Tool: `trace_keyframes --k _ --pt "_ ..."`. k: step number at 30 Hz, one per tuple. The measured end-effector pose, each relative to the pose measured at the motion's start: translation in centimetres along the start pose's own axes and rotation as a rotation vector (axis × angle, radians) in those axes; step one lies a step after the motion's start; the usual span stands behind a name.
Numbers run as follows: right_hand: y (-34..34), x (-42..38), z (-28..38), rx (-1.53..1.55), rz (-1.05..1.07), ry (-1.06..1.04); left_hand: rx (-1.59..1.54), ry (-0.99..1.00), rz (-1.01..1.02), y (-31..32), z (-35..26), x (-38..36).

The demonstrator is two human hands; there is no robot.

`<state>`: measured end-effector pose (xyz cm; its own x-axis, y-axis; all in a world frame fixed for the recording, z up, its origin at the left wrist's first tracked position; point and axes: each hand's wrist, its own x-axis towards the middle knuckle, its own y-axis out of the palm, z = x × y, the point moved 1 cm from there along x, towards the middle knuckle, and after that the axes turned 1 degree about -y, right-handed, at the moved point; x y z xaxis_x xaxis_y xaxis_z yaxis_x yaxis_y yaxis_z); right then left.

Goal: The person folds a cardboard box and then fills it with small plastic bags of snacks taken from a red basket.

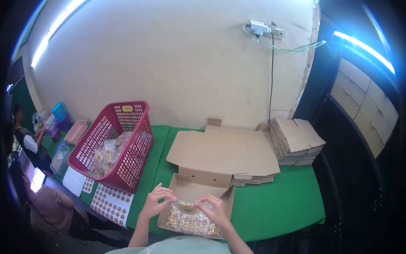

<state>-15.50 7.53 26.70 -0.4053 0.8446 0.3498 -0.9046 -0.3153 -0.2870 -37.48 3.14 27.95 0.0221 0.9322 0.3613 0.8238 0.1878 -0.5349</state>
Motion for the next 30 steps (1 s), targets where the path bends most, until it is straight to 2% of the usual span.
trace_keyframes --k 5,6,10,11,12,15,18,21,24,25,26,27,29,30 --pt "1.6 -0.3 -0.8 0.038 0.035 0.023 -0.010 -0.042 -0.086 -0.4 2.4 0.0" --pt "2.1 -0.3 -0.8 0.032 0.041 -0.045 -0.031 -0.059 -0.104 -0.4 2.7 -0.1" --pt "3.6 -0.4 -1.7 0.111 0.000 0.050 -0.123 -0.107 -0.188 0.3 3.6 -0.7" --pt "3.7 -0.4 -2.1 0.158 -0.070 0.095 -0.148 -0.115 -0.214 0.7 3.6 -0.7" --pt "3.8 -0.2 -2.4 0.205 -0.138 0.140 -0.297 -0.229 -0.325 1.2 2.0 -0.8" --pt "4.5 -0.3 -4.5 0.272 -0.237 0.207 -0.526 -0.196 -0.509 4.5 3.2 -2.2" --pt "6.1 -1.0 -6.9 0.171 -0.187 0.242 -0.136 -0.108 -0.326 5.6 2.2 -3.4" --pt "9.2 -1.7 -7.7 0.329 -0.095 0.273 -0.091 -0.147 -0.022 5.8 2.9 -4.7" --pt "10.0 -0.9 -6.3 -0.190 -0.040 -0.134 -0.120 -0.309 -0.096 6.0 5.4 -6.2" --pt "9.9 -0.5 -5.7 -0.235 -0.076 -0.120 -0.144 -0.347 -0.104 5.9 5.9 -6.3" --pt "9.7 -0.1 -5.0 -0.280 -0.111 -0.105 -0.282 -0.417 -0.257 6.2 6.2 -6.5" --pt "9.6 0.3 -4.7 -0.326 -0.145 -0.088 -0.348 -0.424 -0.283 6.0 6.4 -6.4" --pt "10.1 0.5 -7.0 -0.112 -0.057 -0.005 -0.476 -0.435 -0.331 5.1 6.9 -6.4" --pt "10.2 1.0 -7.0 -0.005 -0.013 0.041 -0.591 -0.561 -0.275 4.9 7.4 -6.7"
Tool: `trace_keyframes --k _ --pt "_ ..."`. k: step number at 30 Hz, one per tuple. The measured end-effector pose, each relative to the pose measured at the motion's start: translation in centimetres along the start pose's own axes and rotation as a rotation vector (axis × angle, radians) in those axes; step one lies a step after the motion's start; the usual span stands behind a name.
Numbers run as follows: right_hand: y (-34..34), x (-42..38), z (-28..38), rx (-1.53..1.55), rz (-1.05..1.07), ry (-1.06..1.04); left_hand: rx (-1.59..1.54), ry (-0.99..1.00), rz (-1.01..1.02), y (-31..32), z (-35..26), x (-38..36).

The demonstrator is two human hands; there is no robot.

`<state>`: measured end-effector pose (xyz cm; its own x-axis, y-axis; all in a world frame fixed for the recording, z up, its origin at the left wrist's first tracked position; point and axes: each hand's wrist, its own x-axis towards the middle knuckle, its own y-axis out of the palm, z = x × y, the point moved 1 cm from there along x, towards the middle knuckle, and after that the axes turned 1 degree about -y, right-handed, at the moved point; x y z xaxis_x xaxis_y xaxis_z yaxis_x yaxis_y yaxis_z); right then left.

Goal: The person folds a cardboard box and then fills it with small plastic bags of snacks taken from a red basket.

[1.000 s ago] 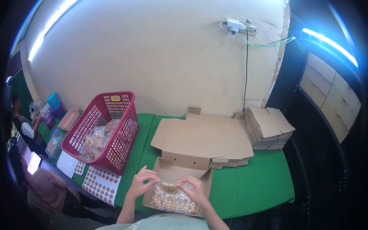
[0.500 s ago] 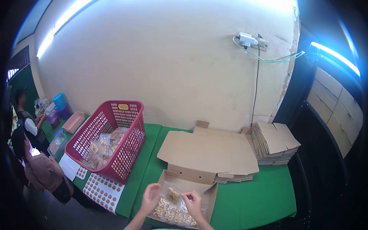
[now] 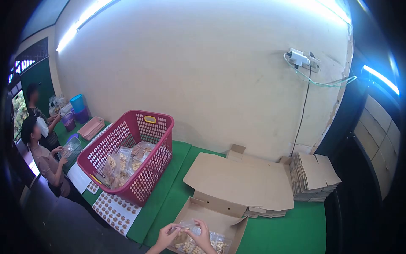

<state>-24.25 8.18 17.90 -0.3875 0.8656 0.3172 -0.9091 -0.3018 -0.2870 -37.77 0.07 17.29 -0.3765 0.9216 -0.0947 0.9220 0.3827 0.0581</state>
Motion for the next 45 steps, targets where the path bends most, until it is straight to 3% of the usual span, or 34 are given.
trace_keyframes --k 4,7,12,16,22,25,28,33,37,38,42,45 --pt "0.4 0.9 0.7 0.532 0.138 0.403 -0.154 -0.049 -0.025 -0.9 0.5 0.5" --pt "1.2 1.0 0.3 0.622 0.300 0.462 -0.212 -0.038 -0.023 -1.1 -0.1 0.7" --pt "2.1 0.6 1.0 0.676 0.351 0.434 -0.198 -0.045 0.075 -1.9 -1.2 0.0" --pt "2.7 0.4 2.3 0.679 0.317 0.467 -0.233 0.035 0.033 -2.2 -1.0 -0.4" --pt "3.8 0.8 3.2 0.634 0.343 0.407 -0.163 -0.056 -0.045 -3.9 -2.7 -1.4" --pt "4.0 1.1 4.5 0.620 0.346 0.388 -0.109 0.149 -0.037 -4.1 -2.5 -1.4" --pt "4.2 1.3 4.9 0.620 0.304 0.339 -0.152 0.029 -0.080 -3.6 -3.4 -1.9" --pt "4.9 0.8 5.2 0.658 0.194 0.408 -0.229 0.125 -0.151 -3.2 -3.7 -2.0" --pt "5.2 1.0 6.5 0.590 0.238 0.329 -0.176 0.143 -0.190 -4.0 -4.5 -2.5" --pt "5.2 1.4 6.7 0.563 0.244 0.276 -0.177 0.246 -0.239 -3.9 -4.5 -2.2" --pt "4.1 2.8 7.7 0.509 0.184 0.219 0.049 0.413 -0.245 -5.1 -6.6 -1.5" --pt "2.3 3.8 9.2 0.415 0.171 0.055 0.342 0.518 -0.175 -5.6 -10.0 -1.6"
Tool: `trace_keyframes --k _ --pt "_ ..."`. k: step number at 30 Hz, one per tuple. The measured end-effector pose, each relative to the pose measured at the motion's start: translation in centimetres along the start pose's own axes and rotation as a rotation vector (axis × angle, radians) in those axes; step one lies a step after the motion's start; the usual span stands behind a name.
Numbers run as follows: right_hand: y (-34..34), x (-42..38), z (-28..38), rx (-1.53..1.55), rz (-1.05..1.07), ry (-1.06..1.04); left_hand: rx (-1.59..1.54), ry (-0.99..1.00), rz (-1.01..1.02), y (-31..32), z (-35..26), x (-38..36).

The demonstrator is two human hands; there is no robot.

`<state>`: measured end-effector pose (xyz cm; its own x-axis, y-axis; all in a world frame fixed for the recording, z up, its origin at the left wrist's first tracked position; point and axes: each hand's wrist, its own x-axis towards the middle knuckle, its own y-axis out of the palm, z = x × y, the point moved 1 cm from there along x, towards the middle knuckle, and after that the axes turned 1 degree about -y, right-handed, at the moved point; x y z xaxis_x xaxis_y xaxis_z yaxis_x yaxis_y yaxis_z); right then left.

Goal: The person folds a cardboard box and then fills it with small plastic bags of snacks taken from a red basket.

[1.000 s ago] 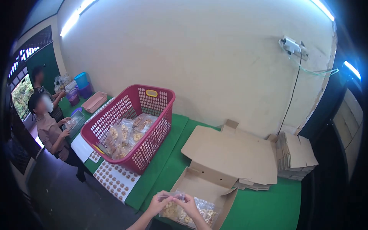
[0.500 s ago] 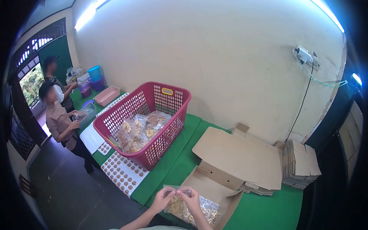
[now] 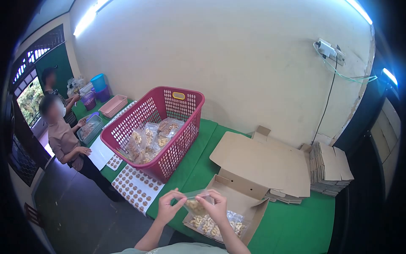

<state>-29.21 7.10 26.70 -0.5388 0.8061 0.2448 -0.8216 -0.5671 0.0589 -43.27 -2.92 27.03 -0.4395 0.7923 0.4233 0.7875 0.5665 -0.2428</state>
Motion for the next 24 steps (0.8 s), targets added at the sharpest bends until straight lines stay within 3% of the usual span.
trace_keyframes --k 4,18,24 --pt "-1.1 0.0 0.9 -0.036 -0.062 -0.090 0.062 -0.018 0.018 -0.2 -1.2 0.7" --pt "-4.8 -1.3 0.5 -0.018 -0.204 -0.090 0.053 0.023 0.191 1.9 -0.7 1.2" --pt "-6.4 -1.4 -0.7 -0.263 -0.179 -0.162 0.021 -0.017 0.189 3.5 0.0 0.4"
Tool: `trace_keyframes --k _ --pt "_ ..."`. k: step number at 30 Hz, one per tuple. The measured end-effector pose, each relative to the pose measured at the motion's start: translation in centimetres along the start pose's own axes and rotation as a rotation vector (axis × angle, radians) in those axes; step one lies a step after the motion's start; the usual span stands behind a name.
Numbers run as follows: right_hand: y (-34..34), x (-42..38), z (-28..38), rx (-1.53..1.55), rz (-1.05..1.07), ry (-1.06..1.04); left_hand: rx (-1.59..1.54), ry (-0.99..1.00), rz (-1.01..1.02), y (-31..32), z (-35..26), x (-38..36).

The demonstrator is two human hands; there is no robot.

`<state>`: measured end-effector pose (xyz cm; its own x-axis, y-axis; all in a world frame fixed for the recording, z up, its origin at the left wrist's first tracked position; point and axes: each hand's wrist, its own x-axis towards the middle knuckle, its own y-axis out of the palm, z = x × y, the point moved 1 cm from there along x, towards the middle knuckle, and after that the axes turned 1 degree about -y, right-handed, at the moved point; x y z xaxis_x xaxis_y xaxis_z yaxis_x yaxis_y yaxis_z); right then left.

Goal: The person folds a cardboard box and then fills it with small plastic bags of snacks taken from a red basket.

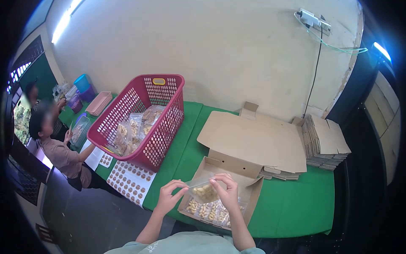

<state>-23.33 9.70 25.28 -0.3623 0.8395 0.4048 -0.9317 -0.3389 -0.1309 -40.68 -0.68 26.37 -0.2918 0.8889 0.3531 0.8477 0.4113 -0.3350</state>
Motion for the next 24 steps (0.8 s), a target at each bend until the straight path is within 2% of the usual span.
trace_keyframes --k 3,6,9,13,16,18,20,21,24 --pt "-0.5 -1.9 -2.6 0.182 -0.251 0.268 0.056 -0.057 -0.175 1.3 1.2 -1.0" --pt "-0.8 -4.7 -5.0 0.406 -0.051 0.434 0.190 0.036 -0.218 2.7 2.7 -2.3" --pt "1.2 -7.5 -4.1 0.725 -0.005 0.799 0.212 0.117 0.063 5.0 3.5 -4.3" --pt "0.5 -8.9 -8.1 0.448 -0.052 0.827 0.188 0.175 0.333 7.2 4.8 -5.9" --pt "-1.0 -8.1 -12.3 0.465 -0.236 0.656 0.433 0.104 0.273 6.5 7.1 -6.4" --pt "-2.6 -6.8 -14.6 0.262 -0.199 0.626 0.544 -0.007 0.210 5.4 9.1 -6.5" --pt "-3.3 -5.9 -17.2 0.188 -0.160 0.672 0.600 -0.137 0.099 4.6 10.9 -6.7" --pt "-3.4 -5.5 -18.5 0.150 -0.139 0.692 0.555 -0.148 0.108 4.3 12.1 -6.9" --pt "-2.7 -5.0 -22.9 0.073 -0.074 0.740 0.269 -0.388 0.261 4.5 16.7 -9.2"
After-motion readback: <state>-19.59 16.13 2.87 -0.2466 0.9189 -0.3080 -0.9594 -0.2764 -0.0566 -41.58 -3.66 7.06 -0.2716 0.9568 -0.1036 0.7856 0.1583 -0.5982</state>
